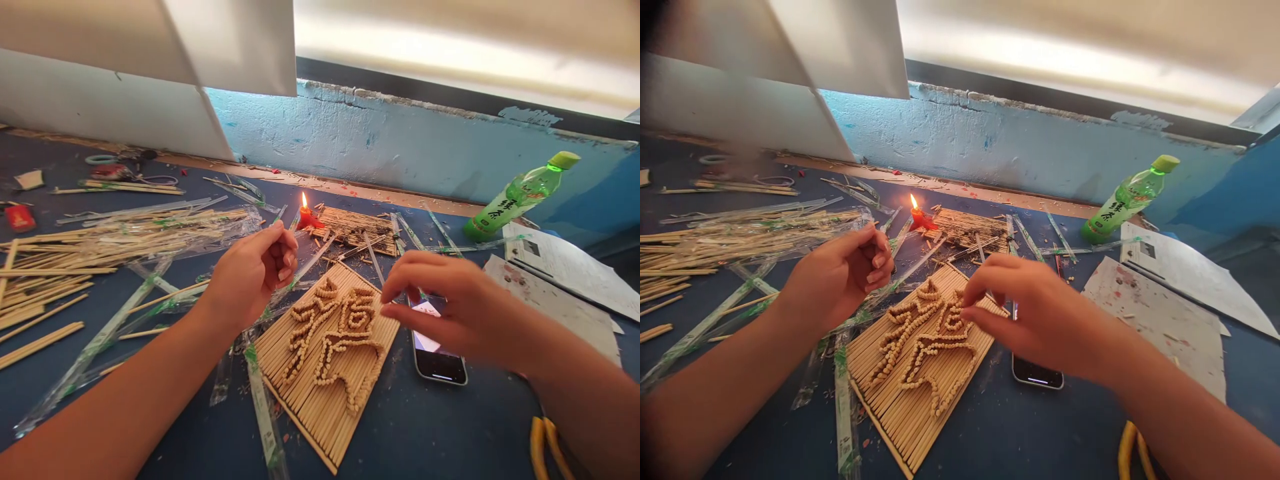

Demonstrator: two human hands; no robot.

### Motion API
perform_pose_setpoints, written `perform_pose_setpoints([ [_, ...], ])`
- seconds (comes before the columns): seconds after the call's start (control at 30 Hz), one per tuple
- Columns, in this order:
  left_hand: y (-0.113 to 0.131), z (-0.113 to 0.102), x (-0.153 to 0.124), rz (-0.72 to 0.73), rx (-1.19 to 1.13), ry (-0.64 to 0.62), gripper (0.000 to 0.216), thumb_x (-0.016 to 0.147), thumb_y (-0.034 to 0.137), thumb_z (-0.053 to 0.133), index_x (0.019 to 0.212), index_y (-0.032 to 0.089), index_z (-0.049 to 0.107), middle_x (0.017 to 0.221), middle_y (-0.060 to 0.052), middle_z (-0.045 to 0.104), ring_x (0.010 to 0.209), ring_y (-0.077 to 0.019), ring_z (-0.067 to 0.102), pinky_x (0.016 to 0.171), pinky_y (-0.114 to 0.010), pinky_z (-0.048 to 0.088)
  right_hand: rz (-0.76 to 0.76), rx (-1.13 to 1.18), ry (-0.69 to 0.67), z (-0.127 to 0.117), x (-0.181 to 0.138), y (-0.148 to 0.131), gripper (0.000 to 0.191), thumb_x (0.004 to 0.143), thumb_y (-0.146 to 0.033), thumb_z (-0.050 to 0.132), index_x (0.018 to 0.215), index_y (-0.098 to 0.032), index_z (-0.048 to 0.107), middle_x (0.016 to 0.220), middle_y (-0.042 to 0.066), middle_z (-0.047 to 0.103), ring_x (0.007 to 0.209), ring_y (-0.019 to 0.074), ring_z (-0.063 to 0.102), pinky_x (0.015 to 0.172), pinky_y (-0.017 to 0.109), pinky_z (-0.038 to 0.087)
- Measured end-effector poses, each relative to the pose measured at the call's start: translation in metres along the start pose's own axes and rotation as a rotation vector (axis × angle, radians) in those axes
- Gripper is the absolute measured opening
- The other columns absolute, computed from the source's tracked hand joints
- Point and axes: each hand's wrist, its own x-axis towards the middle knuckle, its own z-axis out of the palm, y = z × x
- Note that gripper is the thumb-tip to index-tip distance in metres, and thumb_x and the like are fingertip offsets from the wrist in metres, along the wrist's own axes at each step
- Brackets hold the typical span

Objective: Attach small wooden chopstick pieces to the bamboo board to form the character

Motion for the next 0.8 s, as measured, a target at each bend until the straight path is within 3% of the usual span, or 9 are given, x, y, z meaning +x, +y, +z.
perform_pose_setpoints([
  [0.13,-0.001,0.001,0.0,-0.029,-0.003,0.003,0.034,0.097,0.025,0.047,0.067,0.018,0.061,0.057,0.001,0.047,0.048,-0.0109,0.039,0.044,-0.023,0.033,0.246,-0.204,-0.124,-0.03,-0.009,0.031,0.032,0.085,-0.049,0.07,0.107,-0.026,0.065,0.085,0.001,0.062,0.072,0.0165,0.056,0.061,0.029,0.044],
  [0.27,-0.003,0.003,0.001,-0.048,0.007,0.001,0.034,0.097,0.027,0.048,0.067,0.018,0.061,0.056,0.001,0.046,0.047,-0.0111,0.039,0.044,-0.023,0.034,0.345,-0.23,-0.273,-0.034,-0.015,0.065,0.041,0.088,-0.057,0.061,0.115,-0.026,0.061,0.096,0.004,0.063,0.079,0.0189,0.058,0.066,0.031,0.046],
  [0.5,-0.002,0.005,0.0,-0.07,0.016,0.001,0.033,0.097,0.025,0.048,0.067,0.018,0.061,0.055,0.001,0.047,0.047,-0.0105,0.04,0.043,-0.022,0.033,0.392,-0.268,-0.25,-0.034,-0.033,0.079,0.032,0.094,-0.051,0.052,0.111,-0.025,0.063,0.096,0.005,0.065,0.077,0.0194,0.059,0.065,0.032,0.045],
  [0.63,0.0,0.007,-0.002,-0.087,-0.002,0.001,0.029,0.094,0.024,0.052,0.067,0.017,0.06,0.055,0.001,0.047,0.048,-0.0097,0.041,0.043,-0.021,0.033,0.467,-0.276,-0.274,-0.042,-0.065,0.082,0.028,0.096,-0.049,0.051,0.109,-0.027,0.063,0.102,0.006,0.066,0.082,0.0218,0.061,0.068,0.034,0.046],
  [0.8,0.0,0.007,-0.003,-0.048,0.022,0.005,0.023,0.092,0.021,0.054,0.07,0.018,0.061,0.056,0.001,0.048,0.048,-0.0095,0.04,0.043,-0.021,0.033,0.608,-0.264,-0.211,-0.055,-0.109,0.088,0.025,0.098,-0.037,0.046,0.109,-0.024,0.064,0.105,0.013,0.067,0.087,0.0239,0.063,0.075,0.038,0.046],
])
